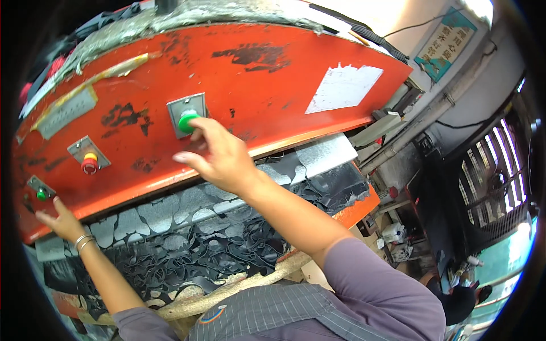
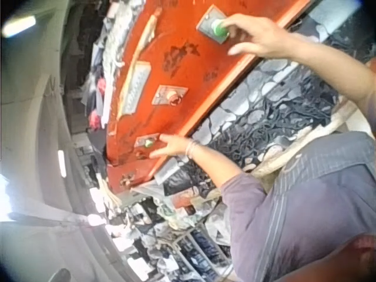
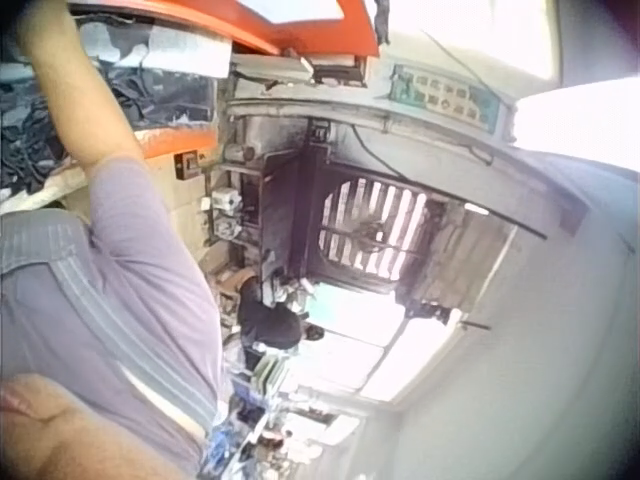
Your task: Cutting out leather shoe components using a die-cutting machine.
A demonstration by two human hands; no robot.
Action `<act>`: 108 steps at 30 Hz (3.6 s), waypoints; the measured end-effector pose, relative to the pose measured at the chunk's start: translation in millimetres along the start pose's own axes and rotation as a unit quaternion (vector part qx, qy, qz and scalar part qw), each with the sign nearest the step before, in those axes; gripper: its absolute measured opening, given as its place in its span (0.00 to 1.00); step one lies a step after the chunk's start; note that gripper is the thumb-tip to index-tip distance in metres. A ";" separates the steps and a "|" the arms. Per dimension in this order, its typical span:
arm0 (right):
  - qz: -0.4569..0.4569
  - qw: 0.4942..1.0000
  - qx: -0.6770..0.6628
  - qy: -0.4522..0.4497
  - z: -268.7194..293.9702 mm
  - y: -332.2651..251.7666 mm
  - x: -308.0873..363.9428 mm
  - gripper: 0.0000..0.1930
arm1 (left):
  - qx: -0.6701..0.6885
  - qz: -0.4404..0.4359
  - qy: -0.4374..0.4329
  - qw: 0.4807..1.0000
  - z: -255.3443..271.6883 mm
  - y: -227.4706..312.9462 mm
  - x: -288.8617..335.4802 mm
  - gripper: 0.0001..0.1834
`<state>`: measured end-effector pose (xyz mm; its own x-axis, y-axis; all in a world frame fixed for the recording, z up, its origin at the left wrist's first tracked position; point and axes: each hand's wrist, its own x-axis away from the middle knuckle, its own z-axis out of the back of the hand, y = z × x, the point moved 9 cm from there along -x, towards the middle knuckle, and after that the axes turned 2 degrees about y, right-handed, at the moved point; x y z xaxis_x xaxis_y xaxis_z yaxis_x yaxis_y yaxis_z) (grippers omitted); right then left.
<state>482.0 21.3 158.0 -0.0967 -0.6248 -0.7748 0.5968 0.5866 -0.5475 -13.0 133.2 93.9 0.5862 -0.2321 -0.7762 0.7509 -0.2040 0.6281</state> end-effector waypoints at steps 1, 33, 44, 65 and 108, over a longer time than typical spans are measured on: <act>0.000 0.999 0.037 0.007 -13.5 -8.8 -10.4 0.22 | 0.000 -0.073 0.009 0.997 17.6 -23.5 -32.9 0.37; -0.041 0.915 0.284 -0.285 57.5 -12.5 277.3 0.07 | 0.060 -0.175 -0.584 0.791 165.9 218.2 334.9 0.07; -0.191 0.797 0.098 -0.565 50.6 6.1 234.9 0.23 | 0.045 -0.125 -0.635 0.761 155.9 219.7 319.1 0.07; -0.371 0.819 0.324 -0.295 126.6 254.3 49.0 0.31 | 0.268 -0.087 -0.695 0.662 -29.5 374.5 367.8 0.04; -0.206 0.933 0.218 -0.197 177.7 246.6 138.2 0.60 | 0.192 -0.139 -0.639 0.732 -151.6 376.3 454.9 0.40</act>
<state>757.3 -11.9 -27.9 -0.1400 -0.9422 -0.3042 0.8498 0.0433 -0.5254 582.3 95.0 -31.1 -0.5199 -0.7811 -0.3458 0.5027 -0.6071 0.6154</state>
